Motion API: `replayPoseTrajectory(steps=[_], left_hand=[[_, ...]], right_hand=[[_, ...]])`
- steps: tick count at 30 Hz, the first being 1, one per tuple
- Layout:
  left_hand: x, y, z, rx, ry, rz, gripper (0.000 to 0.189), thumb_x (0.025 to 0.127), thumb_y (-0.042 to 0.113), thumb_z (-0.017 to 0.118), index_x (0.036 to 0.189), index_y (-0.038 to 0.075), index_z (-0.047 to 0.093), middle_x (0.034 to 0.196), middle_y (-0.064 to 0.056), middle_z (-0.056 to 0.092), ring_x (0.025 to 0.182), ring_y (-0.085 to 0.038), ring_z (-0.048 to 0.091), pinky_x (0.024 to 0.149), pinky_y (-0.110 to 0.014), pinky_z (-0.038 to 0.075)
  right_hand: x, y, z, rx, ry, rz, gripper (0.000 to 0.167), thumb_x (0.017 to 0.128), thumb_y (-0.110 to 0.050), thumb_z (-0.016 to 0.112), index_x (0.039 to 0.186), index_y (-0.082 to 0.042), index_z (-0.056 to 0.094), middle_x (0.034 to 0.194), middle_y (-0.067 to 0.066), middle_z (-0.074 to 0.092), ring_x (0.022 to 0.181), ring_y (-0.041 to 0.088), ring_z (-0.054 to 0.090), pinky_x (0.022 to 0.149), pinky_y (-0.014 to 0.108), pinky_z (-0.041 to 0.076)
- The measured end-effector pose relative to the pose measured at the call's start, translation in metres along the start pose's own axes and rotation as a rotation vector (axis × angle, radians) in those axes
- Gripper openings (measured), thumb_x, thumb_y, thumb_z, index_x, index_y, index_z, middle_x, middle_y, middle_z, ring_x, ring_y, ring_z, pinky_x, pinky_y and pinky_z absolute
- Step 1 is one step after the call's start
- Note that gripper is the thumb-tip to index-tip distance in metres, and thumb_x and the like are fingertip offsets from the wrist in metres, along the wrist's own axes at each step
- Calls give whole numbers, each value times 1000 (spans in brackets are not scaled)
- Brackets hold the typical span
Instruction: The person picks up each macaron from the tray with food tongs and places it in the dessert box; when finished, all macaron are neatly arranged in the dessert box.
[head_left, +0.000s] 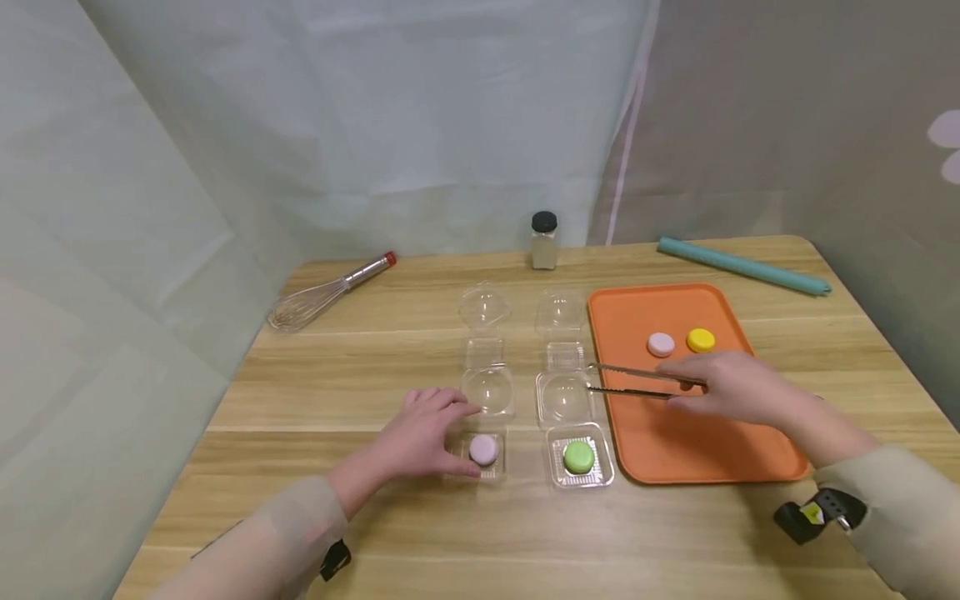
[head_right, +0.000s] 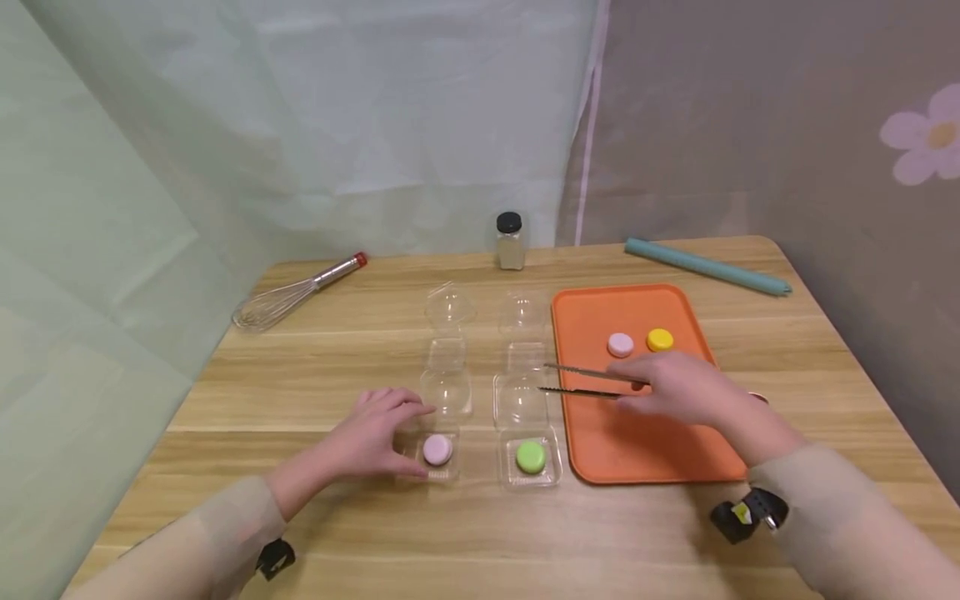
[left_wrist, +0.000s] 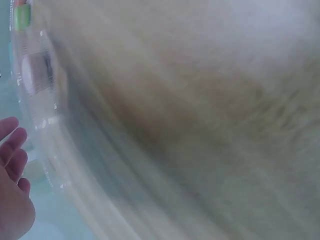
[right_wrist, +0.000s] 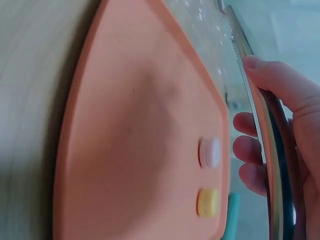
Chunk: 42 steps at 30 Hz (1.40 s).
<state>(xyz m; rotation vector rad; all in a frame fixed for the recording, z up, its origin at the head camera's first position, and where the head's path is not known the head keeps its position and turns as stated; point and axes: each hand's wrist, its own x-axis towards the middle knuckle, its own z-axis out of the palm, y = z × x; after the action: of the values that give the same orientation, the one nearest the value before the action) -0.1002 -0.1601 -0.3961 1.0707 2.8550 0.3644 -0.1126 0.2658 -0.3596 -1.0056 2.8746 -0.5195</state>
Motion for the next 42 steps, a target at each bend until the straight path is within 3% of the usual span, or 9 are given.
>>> replayPoseTrajectory(steps=[5,11,18,25,34,38,42], left_hand=[[6,2,-9,0,-12,-5,81,65,64,72,128,16,56,121,-1,54,111,-23,45,89,-41,31],[18,1,-23,-11,-2,-16,84,66,62,73,132,14,52,128,-7,52,116,-28,42,92,-46,29],[37,-5,-34,-21,-1,-67,84,69,58,73,136,13,48,134,-11,48,121,-32,40,97,-52,26],[64,-8,-40,-48,-24,-83,89,69,56,75,140,14,42,137,-10,46,124,-32,37,99,-54,23],[109,-1,-45,-58,-49,-107,87,73,54,73,142,14,40,141,-9,41,127,-32,34,100,-52,20],[124,2,-44,-30,-97,-137,87,75,57,70,144,15,36,146,-8,36,131,-33,29,103,-53,18],[136,4,-40,-13,-140,-147,88,77,58,66,146,16,32,148,-8,32,134,-34,26,105,-55,15]], right_hand=[[-10,10,-10,26,23,67,42,78,-22,76,117,-11,67,93,-4,66,75,8,57,58,24,44],[-18,20,-17,-4,31,170,44,79,-25,75,117,-7,66,99,5,68,75,13,57,60,29,45],[-24,36,-17,-1,27,242,48,82,-32,72,119,-3,63,90,0,67,76,15,59,62,33,47],[-37,54,-19,-7,39,329,51,83,-33,70,121,-1,61,89,4,68,76,17,59,63,37,47],[-47,69,-19,28,43,426,57,85,-37,67,125,3,57,104,23,65,92,37,61,72,50,47],[-50,77,-15,31,42,450,59,85,-39,67,126,3,56,99,20,67,89,34,61,69,47,47],[-54,83,-12,29,44,463,60,85,-39,67,126,4,55,100,24,66,91,40,60,73,52,46]])
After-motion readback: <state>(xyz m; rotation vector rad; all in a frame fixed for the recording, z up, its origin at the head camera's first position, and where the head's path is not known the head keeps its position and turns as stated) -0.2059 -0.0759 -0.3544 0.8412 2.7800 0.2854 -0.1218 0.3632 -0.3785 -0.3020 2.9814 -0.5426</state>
